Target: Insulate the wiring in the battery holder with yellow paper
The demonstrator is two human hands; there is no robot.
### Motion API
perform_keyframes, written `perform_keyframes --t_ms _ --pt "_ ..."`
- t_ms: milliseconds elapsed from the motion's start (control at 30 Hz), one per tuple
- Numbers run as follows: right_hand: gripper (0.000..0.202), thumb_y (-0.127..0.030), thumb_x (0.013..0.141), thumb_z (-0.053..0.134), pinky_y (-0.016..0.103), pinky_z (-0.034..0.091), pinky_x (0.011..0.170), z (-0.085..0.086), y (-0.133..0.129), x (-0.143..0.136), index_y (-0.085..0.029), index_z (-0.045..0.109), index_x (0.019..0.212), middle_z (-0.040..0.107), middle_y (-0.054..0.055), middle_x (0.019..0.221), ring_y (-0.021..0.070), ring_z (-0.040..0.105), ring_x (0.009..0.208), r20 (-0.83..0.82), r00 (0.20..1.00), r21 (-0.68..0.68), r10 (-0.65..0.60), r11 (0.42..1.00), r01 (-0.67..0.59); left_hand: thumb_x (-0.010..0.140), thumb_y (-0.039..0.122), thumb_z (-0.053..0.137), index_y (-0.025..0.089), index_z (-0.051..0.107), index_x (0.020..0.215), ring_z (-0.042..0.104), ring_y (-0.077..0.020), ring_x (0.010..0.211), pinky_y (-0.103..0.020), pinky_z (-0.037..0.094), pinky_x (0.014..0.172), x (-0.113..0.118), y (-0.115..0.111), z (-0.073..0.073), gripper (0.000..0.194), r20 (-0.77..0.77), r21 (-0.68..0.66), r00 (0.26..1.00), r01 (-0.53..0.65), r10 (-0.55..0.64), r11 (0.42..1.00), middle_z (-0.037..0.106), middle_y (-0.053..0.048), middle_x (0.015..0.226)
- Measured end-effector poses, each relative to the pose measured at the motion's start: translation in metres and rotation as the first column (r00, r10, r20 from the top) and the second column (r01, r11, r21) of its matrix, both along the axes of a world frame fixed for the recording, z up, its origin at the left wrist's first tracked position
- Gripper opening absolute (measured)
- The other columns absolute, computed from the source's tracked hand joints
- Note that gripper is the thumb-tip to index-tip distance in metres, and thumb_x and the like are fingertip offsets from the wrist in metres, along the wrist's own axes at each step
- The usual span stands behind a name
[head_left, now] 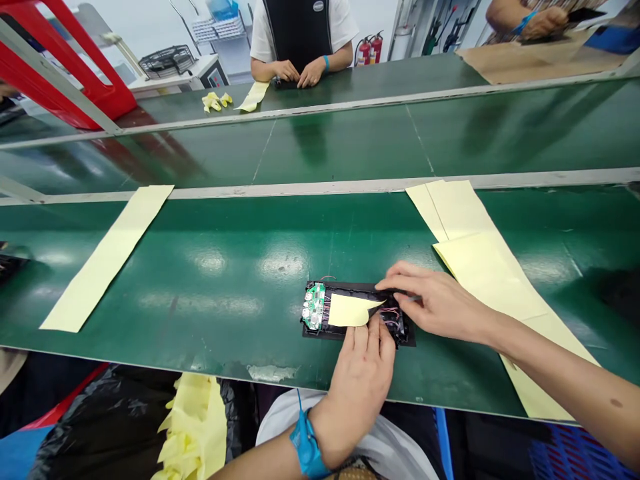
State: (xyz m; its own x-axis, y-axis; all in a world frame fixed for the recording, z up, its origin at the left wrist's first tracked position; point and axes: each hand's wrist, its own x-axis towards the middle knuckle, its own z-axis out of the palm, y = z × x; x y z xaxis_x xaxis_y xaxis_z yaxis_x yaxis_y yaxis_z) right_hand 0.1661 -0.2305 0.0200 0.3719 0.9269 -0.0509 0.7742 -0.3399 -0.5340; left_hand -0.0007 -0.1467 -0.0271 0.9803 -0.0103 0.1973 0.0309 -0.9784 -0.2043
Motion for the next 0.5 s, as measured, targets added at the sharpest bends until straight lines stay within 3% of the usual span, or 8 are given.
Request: perform_keyframes --t_ms 100,233,333,500 --pt "0.023 -0.033 0.084 0.044 0.024 0.041 0.055 -0.001 -0.016 -0.011 -0.021 0.057 0.099 0.057 0.0 0.085 0.0086 0.05 0.056 -0.014 0.975 -0.013 -0.222 0.975 0.222 0.083 0.014 0.044 0.005 0.056 0.118 0.055 -0.0252 0.111 -0.035 0.048 0.094 0.0 0.002 0.0 0.039 0.012 0.003 1.0 0.01 -0.01 1.0 0.056 -0.015 0.125" --pt "0.044 -0.057 0.084 0.04 0.029 0.046 0.061 -0.005 -0.042 -0.03 -0.021 0.05 0.107 0.058 0.002 0.087 0.0155 0.058 0.071 0.005 0.916 -0.131 -0.401 0.908 0.398 0.083 0.014 0.044 0.006 0.054 0.121 0.053 -0.0251 0.113 -0.035 0.048 0.095 -0.001 0.002 0.0 0.04 0.016 -0.003 1.0 0.019 -0.019 1.0 0.054 -0.014 0.127" --pt "0.043 -0.054 0.09 0.028 0.031 0.047 0.072 -0.009 -0.056 -0.039 -0.021 0.049 0.109 0.059 0.005 0.099 0.0176 0.059 0.088 -0.028 0.873 -0.125 -0.486 0.869 0.479 0.081 0.014 0.046 0.005 0.053 0.122 0.054 -0.0257 0.111 -0.036 0.048 0.094 -0.002 0.002 0.0 0.042 -0.004 -0.01 1.0 0.027 -0.027 1.0 0.053 -0.016 0.128" --pt "0.031 -0.044 0.092 0.028 0.027 0.046 0.058 -0.019 -0.062 -0.055 -0.022 0.05 0.094 0.057 0.0 0.073 0.0145 0.056 0.064 -0.106 0.821 -0.051 -0.561 0.828 0.559 0.079 0.012 0.047 0.005 0.05 0.123 0.053 -0.0251 0.111 -0.035 0.048 0.093 -0.004 0.003 -0.001 0.045 -0.032 -0.026 0.999 0.031 -0.032 0.999 0.051 -0.016 0.129"
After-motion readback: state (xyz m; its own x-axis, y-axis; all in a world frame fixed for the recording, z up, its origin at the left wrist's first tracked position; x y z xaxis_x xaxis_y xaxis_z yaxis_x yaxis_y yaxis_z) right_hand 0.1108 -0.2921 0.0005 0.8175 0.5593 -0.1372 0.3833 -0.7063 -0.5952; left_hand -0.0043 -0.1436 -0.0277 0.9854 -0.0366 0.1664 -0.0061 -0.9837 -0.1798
